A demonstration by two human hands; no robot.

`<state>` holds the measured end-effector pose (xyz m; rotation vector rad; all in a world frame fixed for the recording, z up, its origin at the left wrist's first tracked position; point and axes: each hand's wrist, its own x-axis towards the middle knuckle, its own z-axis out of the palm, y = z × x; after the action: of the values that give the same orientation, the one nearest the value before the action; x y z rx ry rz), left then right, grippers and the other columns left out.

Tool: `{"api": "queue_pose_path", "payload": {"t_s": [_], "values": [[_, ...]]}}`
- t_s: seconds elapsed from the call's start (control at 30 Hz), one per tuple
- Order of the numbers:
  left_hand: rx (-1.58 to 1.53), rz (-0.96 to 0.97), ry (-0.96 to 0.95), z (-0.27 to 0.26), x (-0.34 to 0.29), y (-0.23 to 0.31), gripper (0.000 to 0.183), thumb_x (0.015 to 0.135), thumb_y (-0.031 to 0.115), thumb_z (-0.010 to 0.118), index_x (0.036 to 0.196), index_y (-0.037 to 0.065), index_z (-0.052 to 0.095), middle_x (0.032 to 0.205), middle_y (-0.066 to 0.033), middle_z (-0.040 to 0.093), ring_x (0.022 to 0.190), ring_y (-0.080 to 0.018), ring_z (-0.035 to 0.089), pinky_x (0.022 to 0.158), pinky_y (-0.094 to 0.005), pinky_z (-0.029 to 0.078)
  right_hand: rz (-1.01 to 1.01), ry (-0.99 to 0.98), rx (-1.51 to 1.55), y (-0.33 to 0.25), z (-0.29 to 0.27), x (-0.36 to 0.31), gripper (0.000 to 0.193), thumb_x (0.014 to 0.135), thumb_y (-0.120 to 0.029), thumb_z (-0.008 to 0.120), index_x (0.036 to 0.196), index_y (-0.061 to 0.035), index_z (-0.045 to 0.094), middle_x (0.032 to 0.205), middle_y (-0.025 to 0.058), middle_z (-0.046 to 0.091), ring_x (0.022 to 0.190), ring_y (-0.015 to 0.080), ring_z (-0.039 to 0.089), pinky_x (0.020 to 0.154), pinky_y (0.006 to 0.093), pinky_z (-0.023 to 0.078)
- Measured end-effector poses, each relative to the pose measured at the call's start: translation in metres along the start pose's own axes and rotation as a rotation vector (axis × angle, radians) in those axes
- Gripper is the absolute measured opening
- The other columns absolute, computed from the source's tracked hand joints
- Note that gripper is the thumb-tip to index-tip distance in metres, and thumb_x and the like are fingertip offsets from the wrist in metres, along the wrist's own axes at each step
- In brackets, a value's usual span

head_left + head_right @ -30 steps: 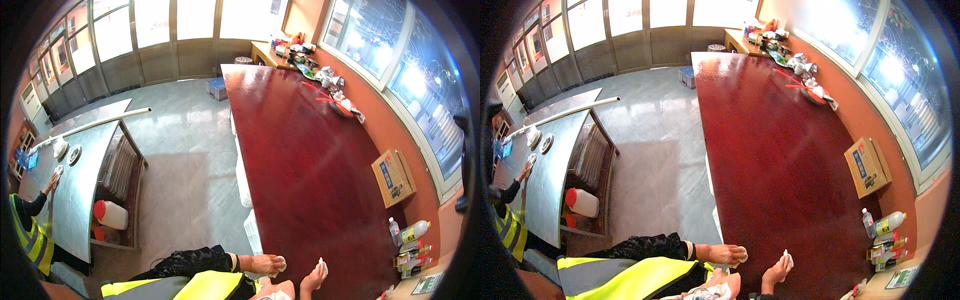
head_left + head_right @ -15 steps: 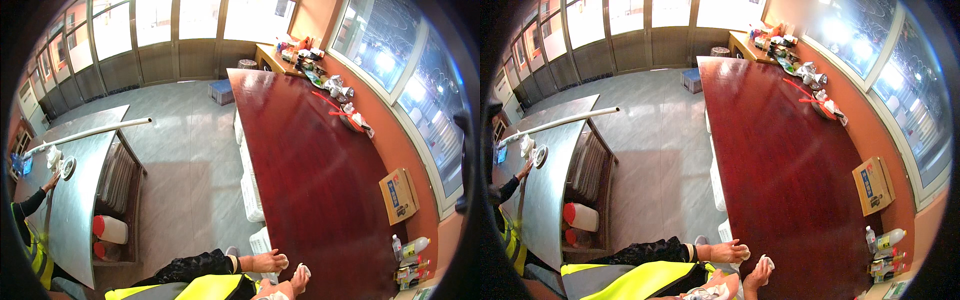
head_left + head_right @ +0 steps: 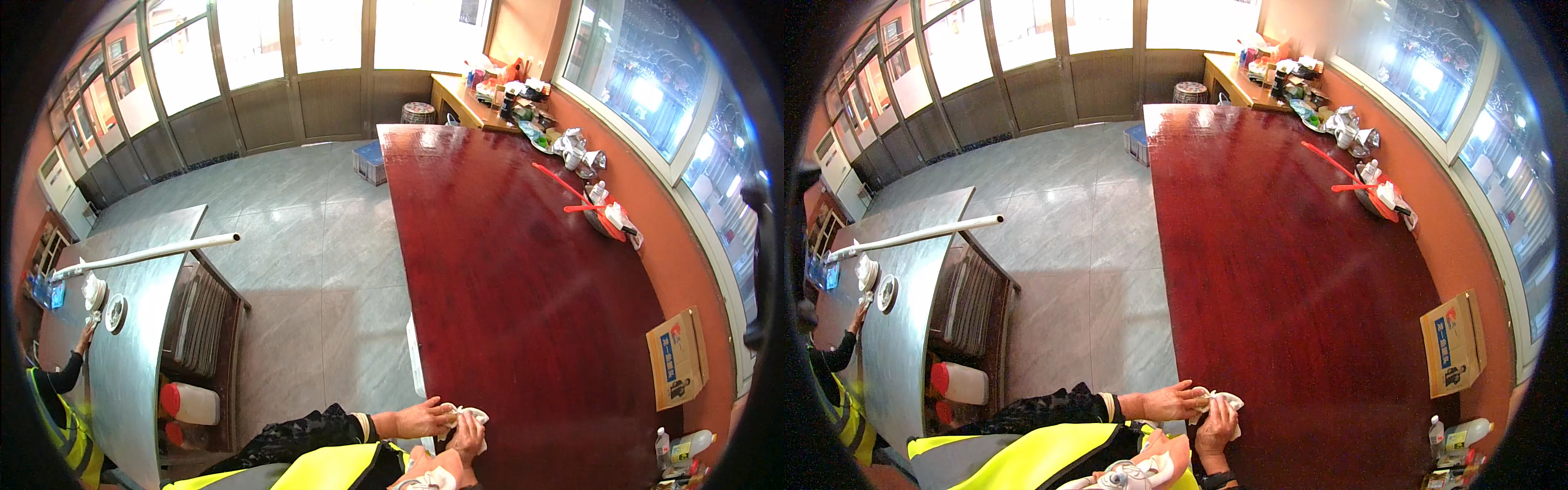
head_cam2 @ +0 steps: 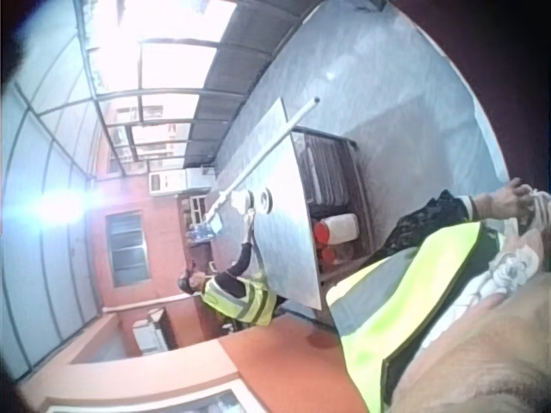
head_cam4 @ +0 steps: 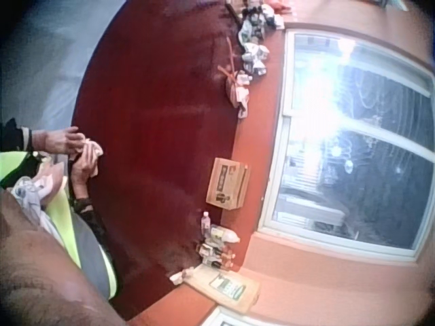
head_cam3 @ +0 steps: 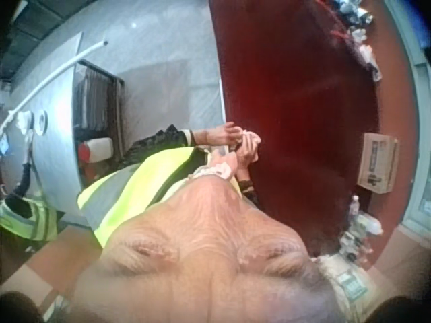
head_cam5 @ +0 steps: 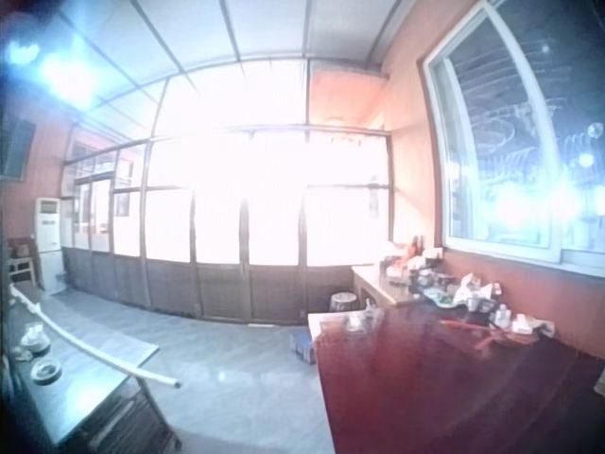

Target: The person wipes a red countertop, then a glass door, and finally a stainless steel counter using a cloth. They dip the cloth into a metal basin of soapy water to re-wet it before continuing to wipe the counter.

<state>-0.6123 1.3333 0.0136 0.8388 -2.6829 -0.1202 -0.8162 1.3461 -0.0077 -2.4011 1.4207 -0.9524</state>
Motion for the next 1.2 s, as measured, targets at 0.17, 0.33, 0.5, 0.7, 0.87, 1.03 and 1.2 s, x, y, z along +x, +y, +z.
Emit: {"api": "queue_pose_path", "payload": {"t_s": [0.17,0.33,0.5,0.7,0.87,1.03,1.2], "values": [[-0.091,0.04,-0.01,-0.015,-0.004,-0.041,0.032,0.085,0.026,0.06,0.113,0.014,0.065,0.143,-0.008,0.051,0.137,-0.0299,0.044,0.103,-0.0524,0.041,0.038,-0.036,-0.031,-0.005,0.015,0.029,0.028,0.091,-0.007,0.055,0.113,0.0047,0.067,0.124,0.0171,0.065,0.115,0.0342,0.057,0.102,0.0457,0.042],[-0.149,0.145,0.071,-0.017,-0.009,-0.086,0.031,0.084,0.026,0.061,0.111,0.011,0.066,0.138,-0.0088,0.054,0.134,-0.0303,0.046,0.103,-0.0533,0.041,0.163,0.025,-0.049,-0.018,0.043,0.056,0.03,0.091,-0.007,0.057,0.117,0.0049,0.065,0.124,0.0177,0.065,0.115,0.0348,0.057,0.102,0.045,0.043],[-0.143,0.222,0.07,-0.025,-0.017,-0.16,0.031,0.084,0.024,0.061,0.111,0.012,0.066,0.135,-0.0088,0.055,0.132,-0.0307,0.047,0.102,-0.0521,0.041,0.175,0.152,-0.143,-0.027,0.094,0.103,0.03,0.093,-0.01,0.056,0.117,0.0043,0.065,0.126,0.018,0.064,0.117,0.0357,0.056,0.102,0.0458,0.043],[-0.192,0.262,0.087,-0.04,-0.033,-0.224,0.028,0.082,0.024,0.062,0.108,0.013,0.065,0.134,-0.0082,0.054,0.132,-0.0302,0.046,0.1,-0.0522,0.043,0.338,0.201,-0.143,-0.037,0.132,0.146,0.029,0.095,-0.01,0.051,0.116,0.0022,0.066,0.127,0.0187,0.064,0.117,0.0365,0.056,0.104,0.047,0.042],[-0.199,0.272,0.087,-0.051,-0.033,-0.263,0.025,0.081,0.024,0.063,0.102,0.012,0.064,0.13,-0.0088,0.055,0.13,-0.0305,0.049,0.098,-0.0525,0.045,0.403,0.174,-0.026,-0.043,0.154,0.199,0.03,0.096,-0.011,0.05,0.117,0.0022,0.066,0.128,0.0184,0.063,0.12,0.0362,0.055,0.107,0.0463,0.04],[-0.177,0.191,0.095,-0.061,-0.034,-0.328,0.021,0.082,0.026,0.061,0.097,0.013,0.066,0.128,-0.0088,0.055,0.129,-0.0294,0.049,0.098,-0.0523,0.044,0.321,0.102,-0.051,-0.043,0.188,0.282,0.034,0.097,-0.017,0.046,0.117,0.002,0.067,0.125,0.0184,0.065,0.12,0.0352,0.057,0.107,0.0464,0.04],[-0.207,0.176,0.031,-0.074,-0.037,-0.402,0.025,0.085,0.026,0.06,0.105,0.013,0.067,0.136,-0.0098,0.054,0.134,-0.0305,0.046,0.102,-0.0527,0.04,0.185,0.049,0.006,-0.033,0.218,0.357,0.03,0.094,-0.01,0.05,0.114,0.0026,0.067,0.123,0.0183,0.066,0.117,0.036,0.058,0.104,0.0464,0.042]]}}
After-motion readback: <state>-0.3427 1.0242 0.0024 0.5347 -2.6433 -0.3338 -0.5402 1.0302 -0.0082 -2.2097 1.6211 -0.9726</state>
